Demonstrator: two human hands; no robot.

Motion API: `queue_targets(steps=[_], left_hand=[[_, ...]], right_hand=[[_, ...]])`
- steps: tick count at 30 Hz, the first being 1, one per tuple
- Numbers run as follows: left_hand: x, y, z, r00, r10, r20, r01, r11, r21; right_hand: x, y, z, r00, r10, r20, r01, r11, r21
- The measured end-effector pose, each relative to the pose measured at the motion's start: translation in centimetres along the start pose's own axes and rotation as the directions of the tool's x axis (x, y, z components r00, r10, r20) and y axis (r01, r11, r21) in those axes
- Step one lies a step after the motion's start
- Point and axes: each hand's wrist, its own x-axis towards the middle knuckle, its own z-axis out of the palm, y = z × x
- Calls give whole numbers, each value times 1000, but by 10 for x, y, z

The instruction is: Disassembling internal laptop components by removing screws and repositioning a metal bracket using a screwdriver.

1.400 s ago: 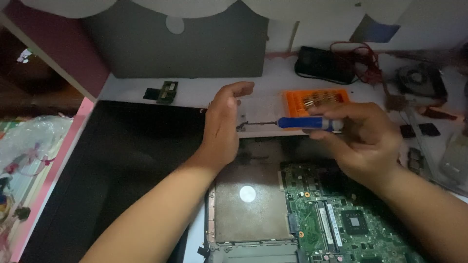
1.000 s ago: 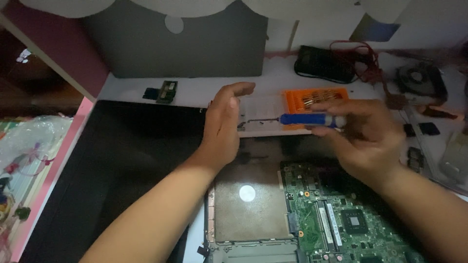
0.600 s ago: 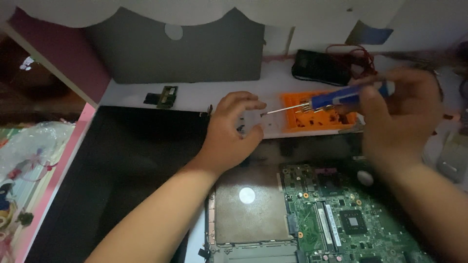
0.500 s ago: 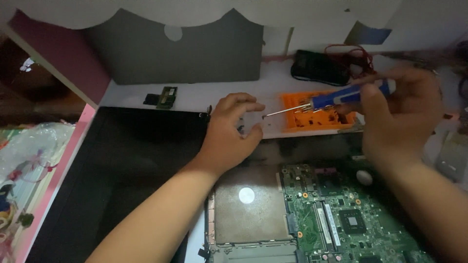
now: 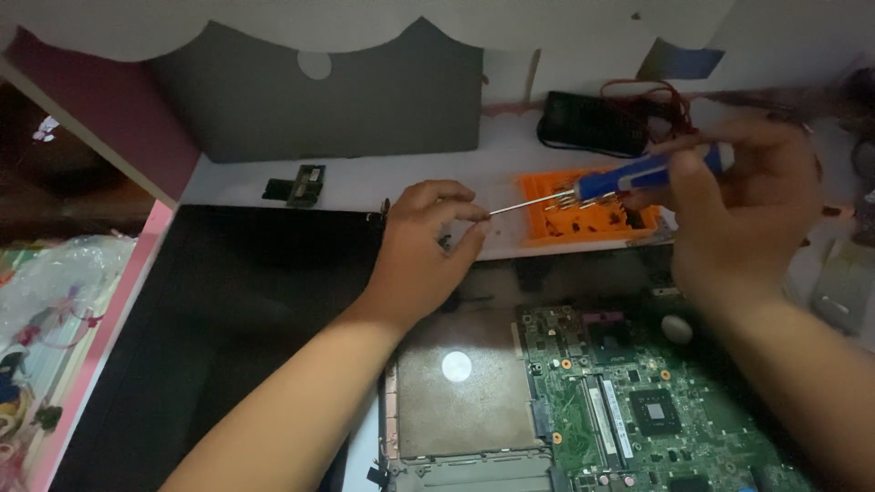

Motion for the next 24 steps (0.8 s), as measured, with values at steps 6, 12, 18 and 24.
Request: queue_targets(steps=[6, 12, 18, 24], left_hand=[[1, -3, -1, 997, 71, 9, -72, 996, 43], [0, -2, -1, 998, 66, 7, -67, 997, 46], [0, -2, -1, 990, 135, 31, -138, 985, 102], [5, 1, -2, 957, 277, 91, -290, 927, 239]], right_hand=[[1, -1, 0, 1000, -24, 14, 24, 999, 28], [1, 6, -3, 1000, 31, 4, -31, 999, -29], [3, 4, -8, 992, -91, 92, 94, 995, -24], [7, 13, -16, 945, -242, 222, 221, 968, 116]])
